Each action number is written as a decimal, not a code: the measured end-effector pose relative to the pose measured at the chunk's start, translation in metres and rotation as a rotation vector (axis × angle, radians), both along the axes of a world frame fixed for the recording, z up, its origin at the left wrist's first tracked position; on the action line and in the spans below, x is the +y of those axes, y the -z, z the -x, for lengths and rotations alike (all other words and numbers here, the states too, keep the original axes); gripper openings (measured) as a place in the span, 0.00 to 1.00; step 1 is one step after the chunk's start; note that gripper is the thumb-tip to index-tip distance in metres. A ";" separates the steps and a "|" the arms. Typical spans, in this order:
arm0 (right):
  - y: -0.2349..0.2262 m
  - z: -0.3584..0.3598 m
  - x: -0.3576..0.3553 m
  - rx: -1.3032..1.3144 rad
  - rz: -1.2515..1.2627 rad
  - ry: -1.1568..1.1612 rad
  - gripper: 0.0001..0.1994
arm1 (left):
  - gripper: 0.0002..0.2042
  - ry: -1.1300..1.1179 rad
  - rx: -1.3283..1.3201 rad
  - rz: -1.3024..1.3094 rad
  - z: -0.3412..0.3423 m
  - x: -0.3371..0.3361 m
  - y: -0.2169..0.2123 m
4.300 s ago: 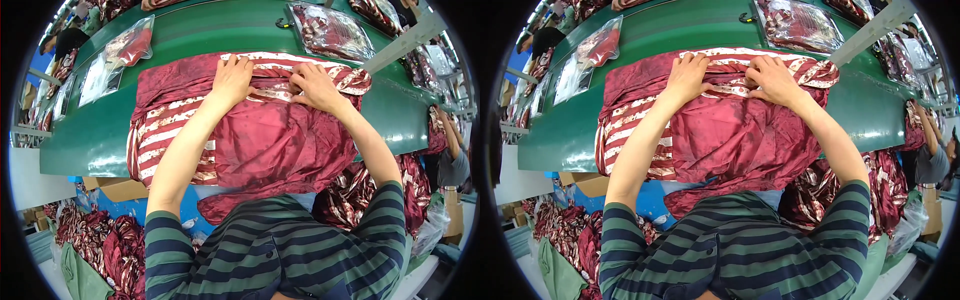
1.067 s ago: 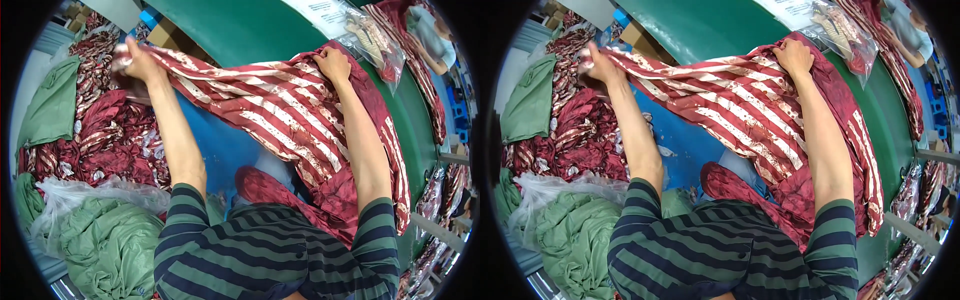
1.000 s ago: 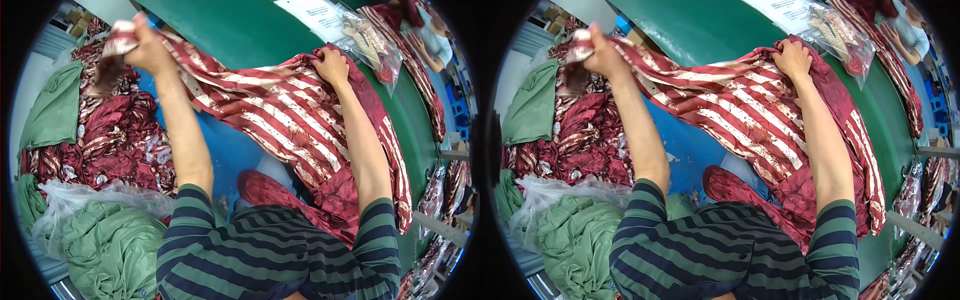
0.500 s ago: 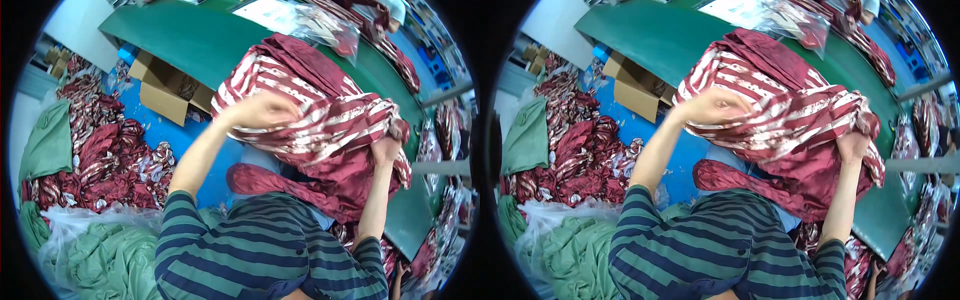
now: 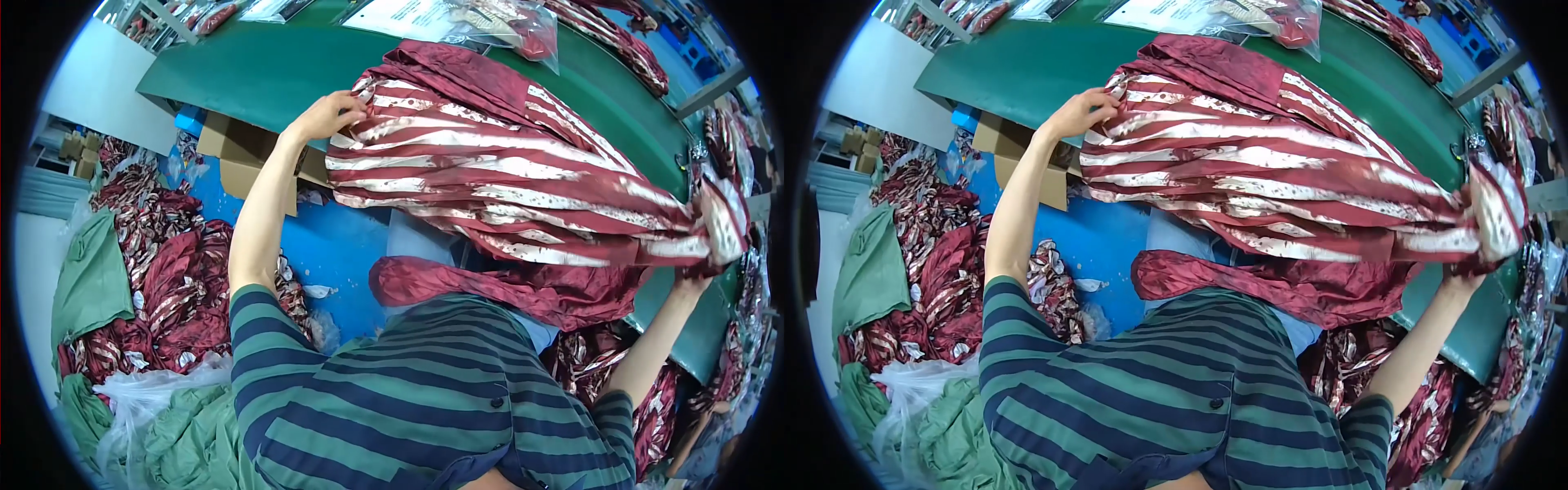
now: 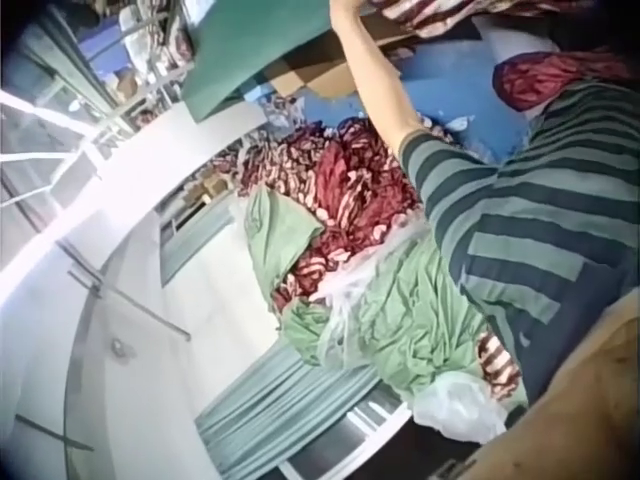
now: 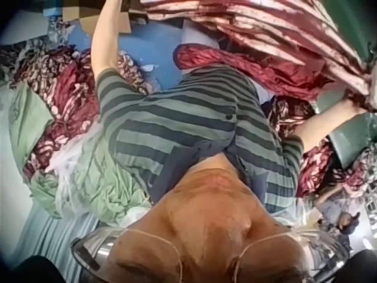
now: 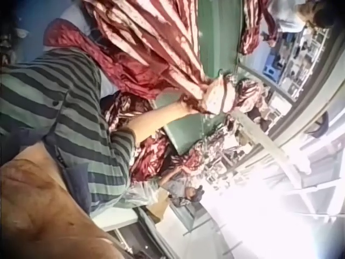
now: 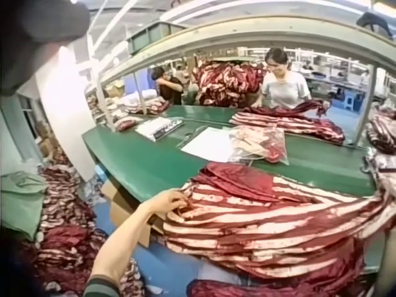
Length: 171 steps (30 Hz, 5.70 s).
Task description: Folding a red and white patterned garment and placing it into a clear plastic bag.
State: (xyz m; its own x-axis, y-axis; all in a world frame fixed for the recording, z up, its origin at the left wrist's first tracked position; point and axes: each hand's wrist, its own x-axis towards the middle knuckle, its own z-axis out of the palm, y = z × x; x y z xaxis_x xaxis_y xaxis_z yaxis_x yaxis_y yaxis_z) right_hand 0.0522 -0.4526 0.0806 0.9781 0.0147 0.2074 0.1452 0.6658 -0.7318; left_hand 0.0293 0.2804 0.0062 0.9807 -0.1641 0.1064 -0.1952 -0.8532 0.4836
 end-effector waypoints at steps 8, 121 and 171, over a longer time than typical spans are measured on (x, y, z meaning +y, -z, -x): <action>0.146 0.039 -0.109 0.598 0.464 -0.005 0.29 | 0.11 -0.190 -0.703 -0.163 -0.074 0.000 0.015; 0.048 0.098 -0.005 0.417 1.347 0.344 0.13 | 0.21 0.110 -0.400 -0.065 0.012 -0.085 0.046; 0.156 0.211 0.048 -0.265 2.043 0.756 0.17 | 0.21 -0.307 0.507 0.505 0.216 -0.079 0.183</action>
